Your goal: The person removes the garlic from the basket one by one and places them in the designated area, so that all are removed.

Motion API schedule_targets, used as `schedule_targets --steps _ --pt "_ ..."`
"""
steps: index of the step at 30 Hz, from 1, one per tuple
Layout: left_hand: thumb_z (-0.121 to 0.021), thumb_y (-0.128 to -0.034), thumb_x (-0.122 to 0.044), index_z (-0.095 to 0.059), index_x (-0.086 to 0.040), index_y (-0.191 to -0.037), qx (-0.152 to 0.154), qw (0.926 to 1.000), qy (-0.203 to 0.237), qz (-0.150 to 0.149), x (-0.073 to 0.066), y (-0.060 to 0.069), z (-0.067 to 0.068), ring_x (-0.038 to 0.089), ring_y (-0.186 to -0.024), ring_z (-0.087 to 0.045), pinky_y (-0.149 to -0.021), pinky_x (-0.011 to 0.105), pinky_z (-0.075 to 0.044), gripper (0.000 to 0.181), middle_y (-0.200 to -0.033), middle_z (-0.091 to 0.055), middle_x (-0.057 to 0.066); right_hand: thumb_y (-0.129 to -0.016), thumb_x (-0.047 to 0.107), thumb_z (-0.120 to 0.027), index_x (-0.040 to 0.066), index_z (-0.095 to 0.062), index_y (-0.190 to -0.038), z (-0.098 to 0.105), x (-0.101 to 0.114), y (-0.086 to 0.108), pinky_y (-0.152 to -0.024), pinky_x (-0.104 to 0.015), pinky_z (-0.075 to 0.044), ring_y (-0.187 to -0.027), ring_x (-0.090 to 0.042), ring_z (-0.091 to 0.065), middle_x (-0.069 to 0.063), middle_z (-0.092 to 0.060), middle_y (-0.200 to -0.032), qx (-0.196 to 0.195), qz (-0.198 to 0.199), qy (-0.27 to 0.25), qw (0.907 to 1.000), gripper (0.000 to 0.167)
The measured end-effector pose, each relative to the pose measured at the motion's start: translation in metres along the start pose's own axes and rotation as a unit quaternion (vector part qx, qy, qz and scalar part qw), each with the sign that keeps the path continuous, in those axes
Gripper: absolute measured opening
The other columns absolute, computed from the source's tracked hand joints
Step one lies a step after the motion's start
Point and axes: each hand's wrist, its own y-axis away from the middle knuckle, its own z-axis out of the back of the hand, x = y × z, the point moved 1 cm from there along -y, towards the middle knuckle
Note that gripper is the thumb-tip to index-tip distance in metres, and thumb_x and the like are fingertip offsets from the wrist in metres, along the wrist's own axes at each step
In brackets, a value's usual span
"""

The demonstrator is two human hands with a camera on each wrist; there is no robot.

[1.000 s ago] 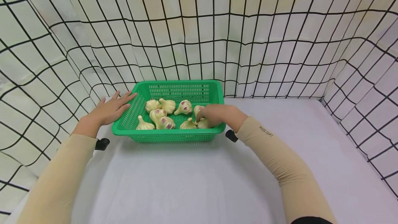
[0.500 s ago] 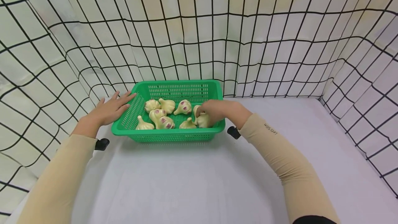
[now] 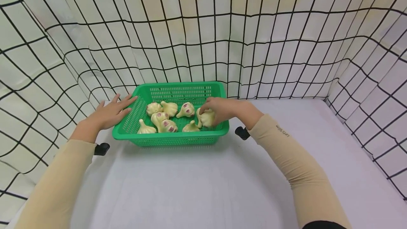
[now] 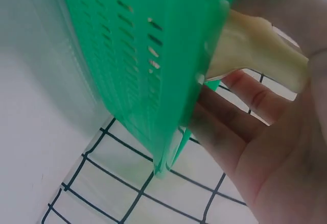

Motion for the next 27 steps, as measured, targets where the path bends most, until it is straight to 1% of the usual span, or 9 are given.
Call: schedule_targets --steps 5,8,12,15,17,21,24,27 --pt "-0.032 -0.1107 -0.048 -0.019 -0.019 -0.166 -0.001 1.0000 0.000 -0.002 0.000 0.003 0.001 0.046 -0.154 0.003 -0.113 0.075 0.008 0.064 -0.170 -0.011 0.015 -0.086 0.011 -0.077 0.016 -0.064 -0.138 0.002 -0.005 0.004 -0.091 -0.040 -0.051 -0.111 -0.026 -0.053 -0.006 -0.051 -0.135 -0.024 0.006 -0.027 0.9993 0.054" --pt "-0.034 -0.1095 -0.052 -0.020 -0.019 -0.166 -0.003 1.0000 0.000 -0.002 0.001 0.004 0.000 0.046 -0.154 0.001 -0.113 0.075 0.008 0.067 -0.171 -0.011 0.015 -0.086 0.012 -0.076 0.014 -0.063 -0.139 0.003 -0.006 0.008 -0.090 -0.040 -0.051 -0.110 -0.026 -0.053 -0.008 -0.051 -0.136 -0.032 0.009 -0.051 0.9981 0.055" --pt "-0.033 -0.1076 -0.058 -0.019 -0.019 -0.166 -0.002 1.0000 -0.001 -0.001 0.004 0.008 0.000 0.046 -0.154 0.000 -0.113 0.076 0.005 0.071 -0.170 -0.012 0.015 -0.089 0.014 -0.075 0.008 -0.060 -0.141 0.003 -0.010 0.012 -0.093 -0.042 -0.049 -0.114 -0.027 -0.053 -0.010 -0.051 -0.139 -0.041 0.019 -0.076 0.9961 0.055" --pt "-0.032 -0.1068 -0.061 -0.019 -0.020 -0.166 -0.003 1.0000 -0.001 -0.005 0.005 0.011 -0.001 0.046 -0.154 0.000 -0.114 0.076 0.004 0.073 -0.170 -0.012 0.015 -0.089 0.014 -0.075 0.005 -0.059 -0.141 0.002 -0.015 0.016 -0.097 -0.044 -0.048 -0.117 -0.027 -0.052 -0.012 -0.052 -0.139 -0.053 0.026 -0.088 0.9943 0.054" --pt "-0.032 -0.1066 -0.062 -0.019 -0.020 -0.166 -0.005 0.9999 -0.005 -0.009 0.005 0.013 -0.001 0.046 -0.154 -0.001 -0.114 0.076 0.003 0.074 -0.170 -0.013 0.015 -0.088 0.012 -0.075 0.006 -0.059 -0.140 0.003 -0.017 0.019 -0.097 -0.047 -0.048 -0.117 -0.027 -0.052 -0.012 -0.053 -0.139 -0.063 0.027 -0.100 0.9927 0.054" --pt "-0.032 -0.1066 -0.061 -0.020 -0.019 -0.166 -0.011 0.9998 -0.011 -0.011 0.005 0.014 -0.001 0.047 -0.154 -0.001 -0.114 0.076 0.003 0.074 -0.170 -0.014 0.016 -0.086 0.010 -0.075 0.007 -0.060 -0.139 0.005 -0.019 0.024 -0.098 -0.050 -0.048 -0.119 -0.028 -0.050 -0.012 -0.054 -0.138 -0.081 0.029 -0.118 0.9893 0.055" --pt "-0.033 -0.1069 -0.060 -0.021 -0.018 -0.165 -0.015 0.9997 -0.016 -0.012 0.005 0.014 -0.001 0.047 -0.154 -0.002 -0.114 0.076 0.003 0.073 -0.169 -0.016 0.016 -0.086 0.010 -0.075 0.008 -0.060 -0.139 0.006 -0.021 0.027 -0.098 -0.048 -0.049 -0.121 -0.028 -0.050 -0.011 -0.054 -0.137 -0.089 0.027 -0.135 0.9865 0.055" --pt "-0.034 -0.1069 -0.060 -0.021 -0.018 -0.166 -0.016 0.9996 -0.022 -0.013 0.007 0.014 -0.001 0.047 -0.154 -0.003 -0.114 0.076 0.004 0.073 -0.169 -0.017 0.016 -0.087 0.008 -0.075 0.007 -0.057 -0.139 0.008 -0.023 0.030 -0.097 -0.049 -0.050 -0.120 -0.027 -0.051 -0.010 -0.055 -0.134 -0.093 0.027 -0.161 0.9821 0.055"
